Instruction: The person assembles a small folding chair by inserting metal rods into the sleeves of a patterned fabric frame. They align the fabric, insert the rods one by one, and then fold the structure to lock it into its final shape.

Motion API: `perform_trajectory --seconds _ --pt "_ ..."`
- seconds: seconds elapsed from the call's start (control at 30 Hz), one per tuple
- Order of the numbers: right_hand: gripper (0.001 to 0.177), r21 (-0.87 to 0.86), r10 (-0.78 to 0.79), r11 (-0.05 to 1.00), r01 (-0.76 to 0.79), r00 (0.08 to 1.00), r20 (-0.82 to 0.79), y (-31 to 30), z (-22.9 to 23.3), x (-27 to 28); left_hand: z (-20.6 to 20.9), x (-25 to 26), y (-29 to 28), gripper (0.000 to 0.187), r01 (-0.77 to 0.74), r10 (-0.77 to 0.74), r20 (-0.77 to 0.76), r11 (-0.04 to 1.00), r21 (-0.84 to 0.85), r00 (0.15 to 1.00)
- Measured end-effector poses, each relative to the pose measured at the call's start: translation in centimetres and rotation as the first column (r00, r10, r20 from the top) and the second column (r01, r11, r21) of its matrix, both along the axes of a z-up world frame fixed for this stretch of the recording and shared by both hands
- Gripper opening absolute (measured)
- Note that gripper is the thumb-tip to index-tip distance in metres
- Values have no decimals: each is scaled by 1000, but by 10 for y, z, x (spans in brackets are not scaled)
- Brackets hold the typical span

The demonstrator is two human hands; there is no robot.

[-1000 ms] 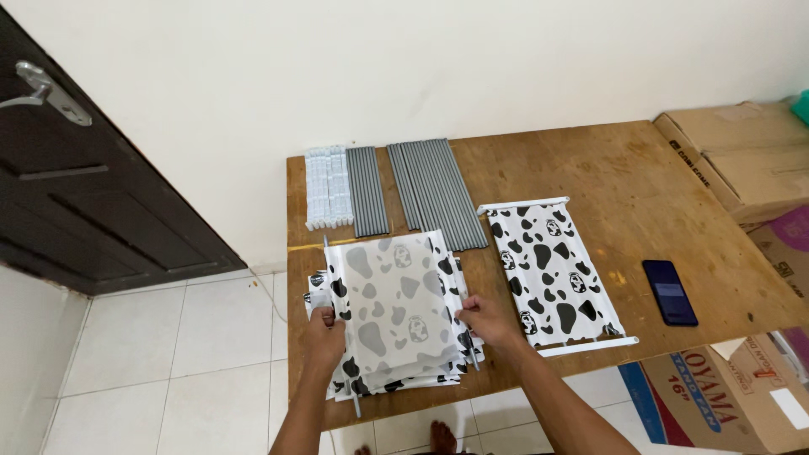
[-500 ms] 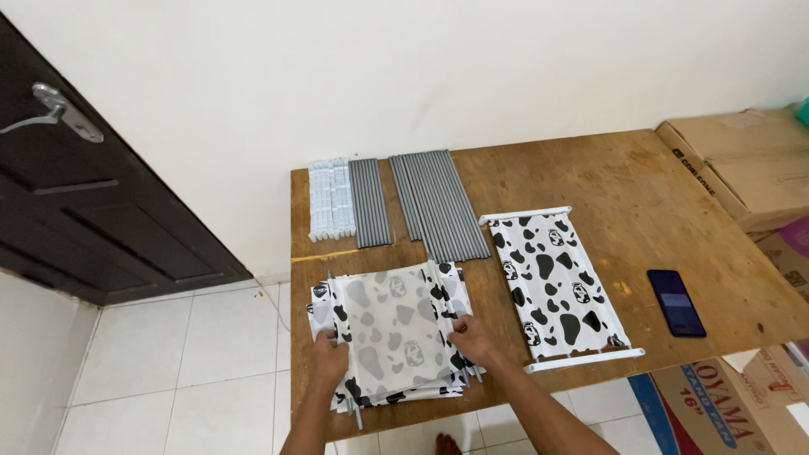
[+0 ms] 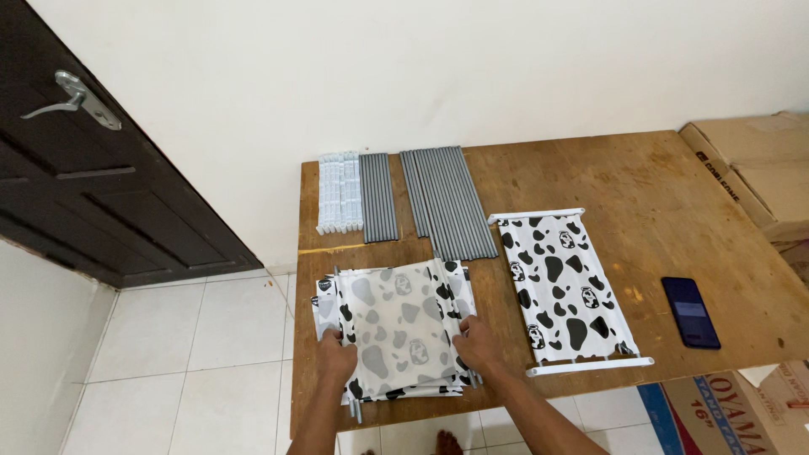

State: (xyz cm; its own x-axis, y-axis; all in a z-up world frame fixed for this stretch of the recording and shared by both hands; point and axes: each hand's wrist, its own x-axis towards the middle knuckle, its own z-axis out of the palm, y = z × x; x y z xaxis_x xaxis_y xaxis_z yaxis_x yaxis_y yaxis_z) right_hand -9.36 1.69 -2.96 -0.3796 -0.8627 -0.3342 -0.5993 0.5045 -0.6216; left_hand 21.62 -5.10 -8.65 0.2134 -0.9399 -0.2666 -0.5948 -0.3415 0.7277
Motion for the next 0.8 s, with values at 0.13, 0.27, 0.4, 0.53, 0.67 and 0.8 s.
perform_trajectory --seconds 0.13,0.27,0.4,0.53,0.67,0.8 --pt "44 -92 34 995 -38 998 -45 5 7 2 2 -3 -1 50 -25 18 74 996 91 997" --pt "43 -22 0 1000 0 1000 5 1 9 1 7 -6 -5 58 -112 95 95 975 191 991" --pt "35 65 18 998 -21 999 34 -6 11 -5 27 -10 -2 51 -146 147 9 970 193 989" --pt "36 23 79 996 -84 982 172 -5 12 -14 70 -21 5 50 -117 175 -235 963 241 956" --pt "35 -22 181 984 -179 971 154 0 16 -38 120 -36 12 49 -23 131 -449 971 238 884" --pt "22 -120 171 971 -208 950 -262 17 34 -91 168 -54 12 48 53 53 -566 984 169 823"
